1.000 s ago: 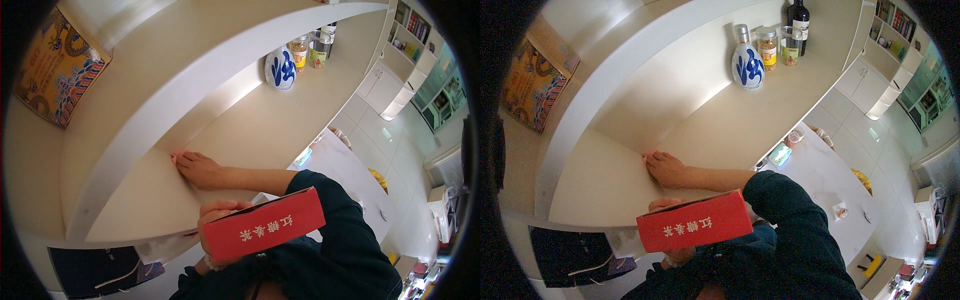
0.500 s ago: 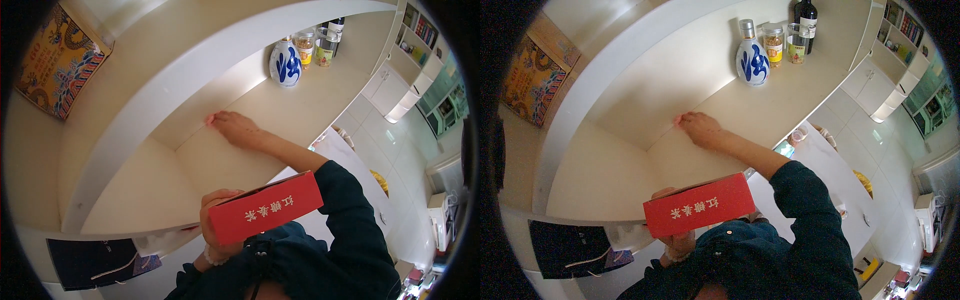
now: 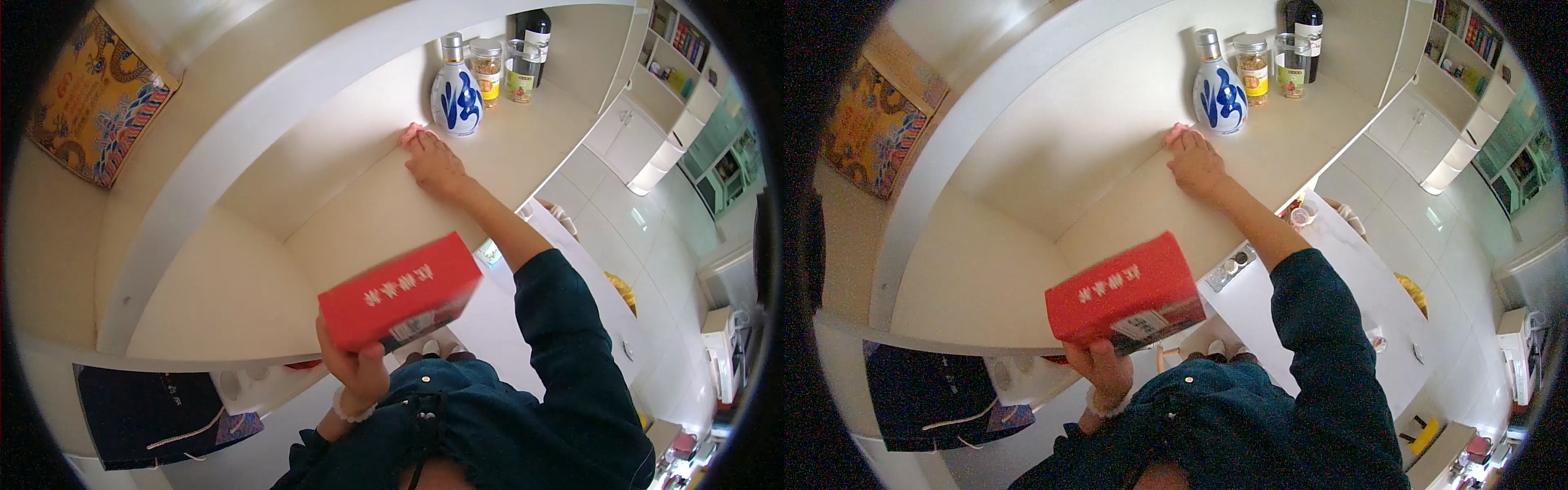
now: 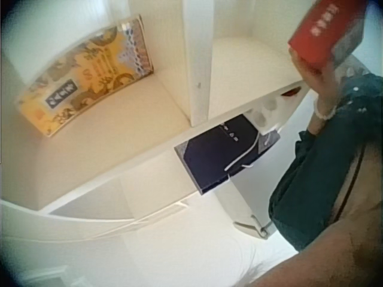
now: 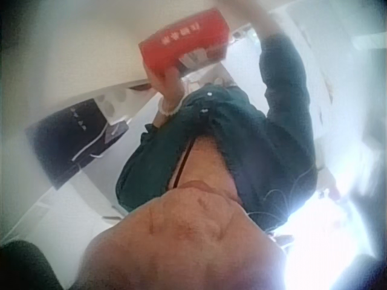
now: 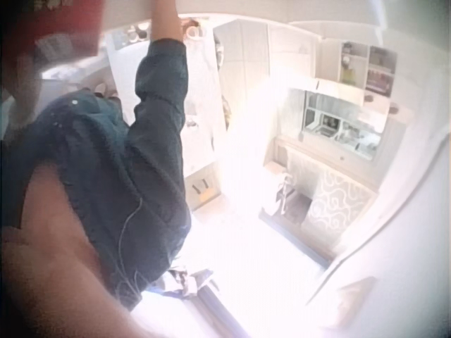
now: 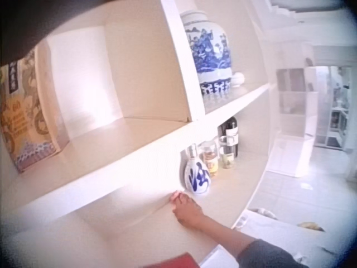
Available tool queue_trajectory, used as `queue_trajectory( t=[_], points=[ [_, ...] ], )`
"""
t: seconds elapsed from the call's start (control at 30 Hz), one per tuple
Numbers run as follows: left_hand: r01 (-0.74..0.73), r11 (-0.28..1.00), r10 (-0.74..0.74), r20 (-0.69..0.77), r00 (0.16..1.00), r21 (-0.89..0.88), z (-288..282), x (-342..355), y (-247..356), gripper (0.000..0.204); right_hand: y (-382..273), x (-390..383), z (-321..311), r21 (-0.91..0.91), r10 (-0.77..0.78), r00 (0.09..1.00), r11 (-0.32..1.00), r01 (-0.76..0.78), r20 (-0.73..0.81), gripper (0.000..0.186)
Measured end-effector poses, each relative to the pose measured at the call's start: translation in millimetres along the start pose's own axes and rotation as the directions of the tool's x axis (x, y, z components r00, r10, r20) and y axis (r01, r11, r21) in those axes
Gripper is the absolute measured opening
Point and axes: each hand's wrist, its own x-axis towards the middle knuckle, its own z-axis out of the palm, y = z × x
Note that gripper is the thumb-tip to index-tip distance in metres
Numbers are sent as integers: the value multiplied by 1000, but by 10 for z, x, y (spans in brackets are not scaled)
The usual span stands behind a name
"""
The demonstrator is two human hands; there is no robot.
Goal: The person wipes a shelf with a cloth, moving boxes, jars, and bottles aside to clean the surface before replacing the items one by one.
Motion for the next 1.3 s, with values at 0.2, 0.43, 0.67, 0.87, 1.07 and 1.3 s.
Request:
queue_trajectory(
  t=[0.2, 0.43, 0.67, 0.87, 1.07, 1.3],
  points=[
    [146, 960, -171, -91, 981, -239, 173, 272, 82, 52, 97, -526, -202, -25, -55, 996, 998, 54, -77, 50],
    [160, 918, -228, -152, 962, -363, 436, 597, 28, 31, 1098, -781, -554, -129, 46, 984, 989, -69, -171, 49],
    [225, 930, -291, -208, 934, -291, 680, 969, -115, 33, 1095, -795, -508, -300, -145, 979, 949, 96, -145, 47],
    [247, 958, -280, -274, 920, -148, 644, 1149, -408, 34, 280, -1175, -590, -12, -157, 988, 988, 157, -4, 45],
    [229, 958, -275, -317, 908, -174, 662, 1205, -501, 36, 1292, -782, -710, -169, 68, 984, 981, -95, -162, 36],
    [227, 972, -235, -363, 902, -65, 483, 1235, -622, 38, 601, -975, -458, 18, -296, 952, 954, 298, -76, 37]
  ],
)
